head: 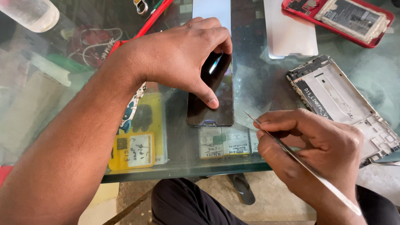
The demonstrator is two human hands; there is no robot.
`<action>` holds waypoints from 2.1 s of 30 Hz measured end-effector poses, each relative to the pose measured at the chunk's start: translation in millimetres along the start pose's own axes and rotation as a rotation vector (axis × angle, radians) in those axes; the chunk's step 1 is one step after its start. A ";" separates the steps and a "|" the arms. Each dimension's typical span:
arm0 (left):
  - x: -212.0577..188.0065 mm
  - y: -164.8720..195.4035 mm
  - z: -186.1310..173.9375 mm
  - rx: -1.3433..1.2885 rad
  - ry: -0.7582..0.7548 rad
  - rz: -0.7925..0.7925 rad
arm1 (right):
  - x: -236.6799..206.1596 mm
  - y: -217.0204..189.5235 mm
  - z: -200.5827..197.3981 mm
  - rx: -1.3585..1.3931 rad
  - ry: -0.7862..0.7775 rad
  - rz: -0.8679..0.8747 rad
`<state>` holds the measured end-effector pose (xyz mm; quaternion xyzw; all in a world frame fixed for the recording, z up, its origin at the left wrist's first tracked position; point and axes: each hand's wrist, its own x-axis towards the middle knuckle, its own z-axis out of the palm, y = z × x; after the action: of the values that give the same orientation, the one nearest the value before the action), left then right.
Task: The person holds a cracked smartphone screen, turns it over, and uses a metal spudger to pry and separate the display from the frame. The person then removes a protective film and continues to work along the edges of the screen.
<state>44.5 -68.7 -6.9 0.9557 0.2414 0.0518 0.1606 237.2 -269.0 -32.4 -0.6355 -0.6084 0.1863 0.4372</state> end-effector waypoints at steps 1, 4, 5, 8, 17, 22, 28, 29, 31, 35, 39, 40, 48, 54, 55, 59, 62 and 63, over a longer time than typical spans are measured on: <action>-0.6 0.6 1.1 0.011 -0.002 -0.007 | 0.2 -0.1 1.5 -0.027 -0.010 -0.020; 1.1 3.6 5.1 0.042 0.002 -0.016 | 0.4 0.1 2.6 -0.088 -0.027 -0.076; 1.4 4.0 5.6 0.051 0.007 -0.016 | -0.1 -0.4 3.2 -0.090 -0.029 -0.090; 2.0 5.2 6.5 0.042 0.002 -0.037 | -0.3 -0.9 2.8 -0.091 -0.044 -0.101; -0.2 8.1 5.1 0.035 0.011 -0.035 | 2.0 -3.7 4.1 -0.094 -0.050 -0.227; -0.2 9.8 6.3 0.051 0.026 -0.032 | 1.0 -4.2 8.2 -0.140 -0.019 -0.300; 0.0 9.1 6.5 0.064 0.026 -0.020 | 0.8 -1.0 11.6 -0.214 0.012 -0.447; -0.7 8.8 6.5 0.061 0.021 -0.028 | 0.0 -0.8 12.6 -0.219 0.015 -0.456; -0.1 8.9 6.9 0.061 0.016 -0.038 | -1.0 0.1 12.8 -0.242 0.022 -0.460; -0.1 9.0 6.6 0.066 0.019 -0.025 | -1.2 0.2 14.3 -0.274 0.032 -0.449; -0.7 10.2 6.8 0.063 0.012 -0.013 | 0.7 -1.4 17.4 -0.317 0.046 -0.493; 0.5 10.1 6.1 0.066 0.015 -0.007 | 1.0 -1.9 17.5 -0.293 0.073 -0.462; -0.5 10.6 5.1 0.038 0.019 -0.019 | -1.9 -4.3 12.7 -0.242 0.043 -0.424; -0.6 9.9 6.5 0.045 0.023 -0.016 | -1.6 -1.3 13.2 -0.262 0.014 -0.414; -0.4 9.7 7.1 0.046 0.022 -0.016 | -2.0 -1.0 13.0 -0.257 0.013 -0.422; -0.7 8.5 8.2 0.055 0.028 -0.006 | -2.0 0.6 13.8 -0.258 0.006 -0.431; -0.9 8.2 8.9 0.058 0.024 -0.011 | -1.6 0.3 14.7 -0.266 0.022 -0.443; -0.5 8.0 8.7 0.061 0.022 -0.016 | -1.1 0.1 14.9 -0.268 0.034 -0.453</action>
<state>49.2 -78.0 -12.4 0.9575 0.2522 0.0537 0.1290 225.6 -265.1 -40.9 -0.5384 -0.7470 -0.0092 0.3899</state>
